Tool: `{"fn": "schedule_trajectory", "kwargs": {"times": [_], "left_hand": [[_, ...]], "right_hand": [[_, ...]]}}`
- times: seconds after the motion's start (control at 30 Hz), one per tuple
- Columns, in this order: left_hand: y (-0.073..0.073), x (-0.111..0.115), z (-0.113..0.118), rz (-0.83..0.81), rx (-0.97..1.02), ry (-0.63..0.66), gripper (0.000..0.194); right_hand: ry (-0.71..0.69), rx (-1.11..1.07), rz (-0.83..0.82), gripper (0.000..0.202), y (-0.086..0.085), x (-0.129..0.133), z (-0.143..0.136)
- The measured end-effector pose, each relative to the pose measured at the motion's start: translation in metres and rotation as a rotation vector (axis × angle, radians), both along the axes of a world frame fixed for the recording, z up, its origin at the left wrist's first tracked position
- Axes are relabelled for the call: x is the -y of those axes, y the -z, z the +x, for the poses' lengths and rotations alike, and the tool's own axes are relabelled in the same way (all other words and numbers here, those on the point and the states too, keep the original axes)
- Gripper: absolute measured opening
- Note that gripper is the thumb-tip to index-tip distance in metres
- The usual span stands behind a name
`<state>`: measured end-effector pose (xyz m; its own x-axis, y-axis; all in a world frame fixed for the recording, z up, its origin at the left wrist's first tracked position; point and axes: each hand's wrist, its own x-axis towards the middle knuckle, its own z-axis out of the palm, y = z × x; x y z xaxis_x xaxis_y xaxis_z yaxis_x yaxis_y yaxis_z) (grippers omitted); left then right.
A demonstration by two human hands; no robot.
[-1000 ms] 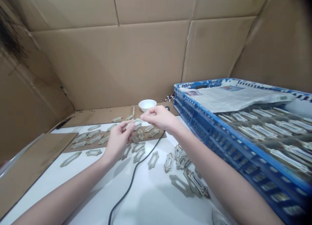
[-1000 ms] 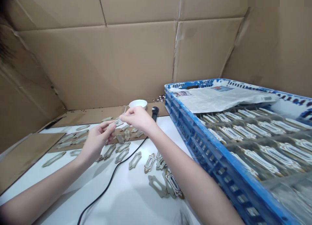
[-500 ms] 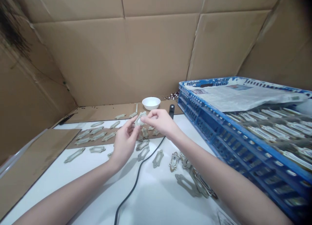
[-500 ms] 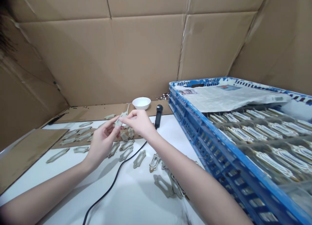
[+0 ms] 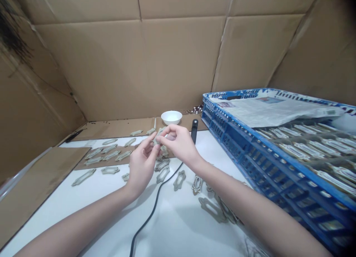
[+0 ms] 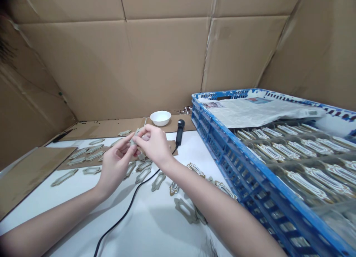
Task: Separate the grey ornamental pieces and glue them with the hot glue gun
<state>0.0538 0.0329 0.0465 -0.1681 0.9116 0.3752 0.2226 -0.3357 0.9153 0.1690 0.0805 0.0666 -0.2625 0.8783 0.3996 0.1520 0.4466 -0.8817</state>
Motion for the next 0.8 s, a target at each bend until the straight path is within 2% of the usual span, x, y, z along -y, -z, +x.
{"fn": "schedule_trajectory", "kwargs": {"times": [0.2,0.47,0.6,0.8], "left_hand": [[-0.002,0.003,0.002,-0.014,0.023,-0.011,0.044],[0.002,0.004,0.002,-0.012,0.066,-0.007,0.045],[0.003,0.004,0.002,-0.023,0.092,0.001,0.045],[0.003,0.0,0.0,0.0,0.135,0.006,0.042]], "right_hand": [[0.095,0.047,0.145,0.014,0.0,0.007,0.0],[0.175,0.229,0.269,0.015,0.008,0.006,0.0],[0.234,0.413,0.501,0.014,0.011,0.003,0.001],[0.215,0.671,0.852,0.026,0.02,-0.005,0.003]]}}
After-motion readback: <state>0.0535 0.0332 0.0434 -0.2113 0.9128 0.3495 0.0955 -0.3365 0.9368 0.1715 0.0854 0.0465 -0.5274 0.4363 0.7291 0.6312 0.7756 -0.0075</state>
